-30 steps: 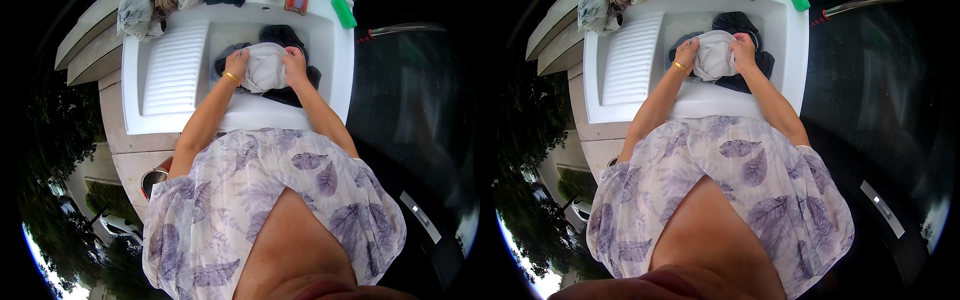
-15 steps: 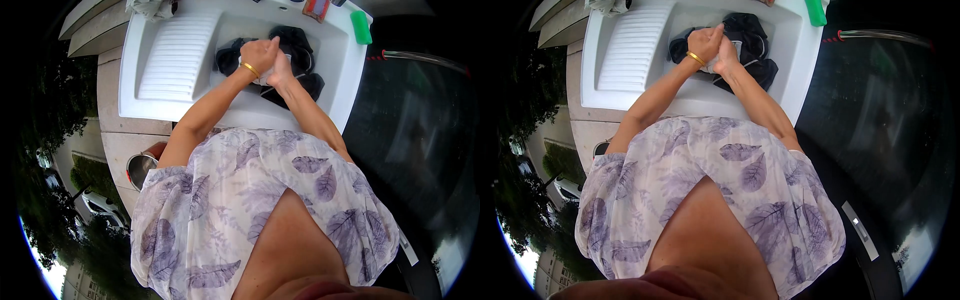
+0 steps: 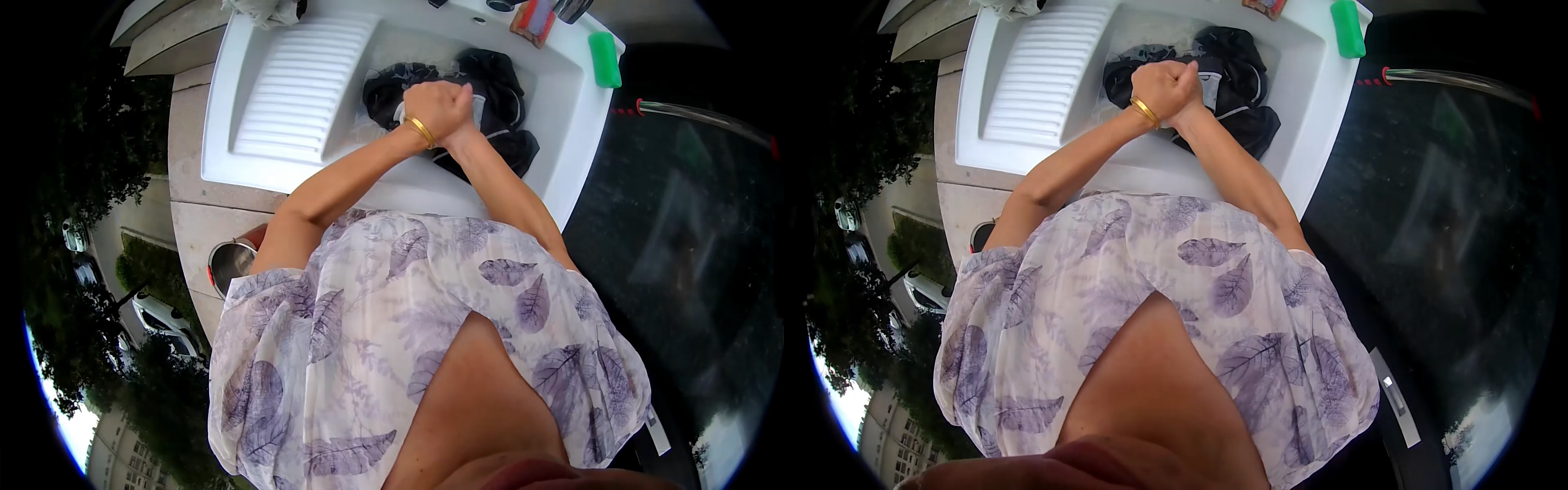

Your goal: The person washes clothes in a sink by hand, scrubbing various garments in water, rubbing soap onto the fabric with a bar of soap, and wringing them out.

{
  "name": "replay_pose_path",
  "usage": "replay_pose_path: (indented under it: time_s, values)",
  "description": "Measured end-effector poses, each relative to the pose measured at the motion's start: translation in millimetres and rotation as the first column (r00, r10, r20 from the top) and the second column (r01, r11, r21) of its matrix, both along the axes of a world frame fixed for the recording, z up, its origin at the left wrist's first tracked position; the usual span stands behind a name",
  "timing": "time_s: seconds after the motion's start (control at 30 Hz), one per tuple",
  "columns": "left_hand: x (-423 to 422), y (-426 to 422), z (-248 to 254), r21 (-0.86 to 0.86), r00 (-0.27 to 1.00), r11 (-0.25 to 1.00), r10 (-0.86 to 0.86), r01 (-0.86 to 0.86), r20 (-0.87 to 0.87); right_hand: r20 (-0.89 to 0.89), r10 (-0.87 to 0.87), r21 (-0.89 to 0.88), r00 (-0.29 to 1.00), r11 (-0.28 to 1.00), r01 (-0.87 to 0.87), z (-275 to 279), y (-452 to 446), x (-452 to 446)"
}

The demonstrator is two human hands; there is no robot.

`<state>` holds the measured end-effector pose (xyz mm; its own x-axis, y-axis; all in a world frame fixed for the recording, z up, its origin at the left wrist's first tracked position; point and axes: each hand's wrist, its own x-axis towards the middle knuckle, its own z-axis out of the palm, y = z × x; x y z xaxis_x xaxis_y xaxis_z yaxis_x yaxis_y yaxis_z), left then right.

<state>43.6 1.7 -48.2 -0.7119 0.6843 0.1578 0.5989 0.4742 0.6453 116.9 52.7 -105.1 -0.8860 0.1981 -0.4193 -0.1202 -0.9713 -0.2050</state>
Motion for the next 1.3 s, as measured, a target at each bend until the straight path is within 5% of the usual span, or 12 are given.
replay_pose_path:
  time_s: [0.07, 0.2, 0.3, 0.43, 0.53, 0.7, 0.73, 0.9, 1.03, 1.13, 1.23, 1.3]
  values:
    - [6.2, -1.2, 1.3, 0.023, 0.997, 0.997, -0.074, 0.074, -0.016, -0.699, 0.284, -0.059, 0.656, 0.892, -0.448, -29.0, 18.7, -4.3]
    - [-0.8, -3.4, -6.8, 0.028, 0.996, 0.997, -0.076, 0.076, 0.034, 0.403, 0.134, 0.046, 0.906, 0.985, -0.166, 33.4, 0.4, -10.6]
    - [0.6, -3.1, 4.9, 0.002, 0.997, 0.998, 0.056, -0.056, 0.051, 0.423, 0.147, 0.014, 0.894, 0.986, -0.168, 42.1, -1.4, -11.0]
    - [60.0, -10.2, 27.1, 0.160, 0.986, 0.974, -0.153, 0.162, -0.067, -0.555, 0.304, -0.062, 0.775, 0.913, -0.403, -45.1, 17.6, 0.2]
    - [7.4, -4.8, 0.3, 0.147, 1.000, 0.989, -0.006, 0.008, -0.018, 0.461, 0.144, 0.055, 0.876, 0.980, -0.190, 47.7, 0.1, -5.0]
    - [19.3, -4.0, 2.3, 0.006, 0.997, 0.998, 0.063, -0.063, 0.042, 0.325, -0.018, -0.020, 0.946, 0.999, 0.026, 53.7, -10.6, -8.2]
    - [46.8, -5.7, 9.6, 0.206, 0.993, 0.973, -0.083, 0.099, -0.086, -0.214, 0.298, -0.136, 0.930, 0.934, -0.331, 3.2, 10.9, 1.0]
    - [2.9, -2.0, -12.8, 0.142, 0.997, 0.988, 0.048, -0.056, 0.056, 0.379, 0.170, -0.008, 0.909, 0.983, -0.181, 54.1, 1.1, -10.4]
    - [3.2, -2.6, 6.1, -0.018, 0.994, 0.994, 0.112, -0.112, 0.007, 0.394, 0.098, 0.105, 0.914, 0.983, -0.151, 62.6, -3.0, -11.6]
    - [-2.1, -2.1, -3.7, -0.088, 0.990, 0.989, 0.124, -0.118, 0.065, -0.614, 0.384, -0.060, 0.689, 0.848, -0.526, -45.3, 29.0, -3.2]
    - [-21.4, 2.4, -17.4, -0.137, 0.980, 0.981, 0.155, -0.138, 0.126, 0.241, 0.217, -0.025, 0.946, 0.976, -0.217, 67.5, 2.7, -7.4]
    - [-57.3, -7.3, -28.0, -0.222, 0.893, 0.937, 0.330, -0.270, 0.305, 0.201, 0.216, -0.019, 0.955, 0.976, -0.217, 75.7, 0.8, -3.1]
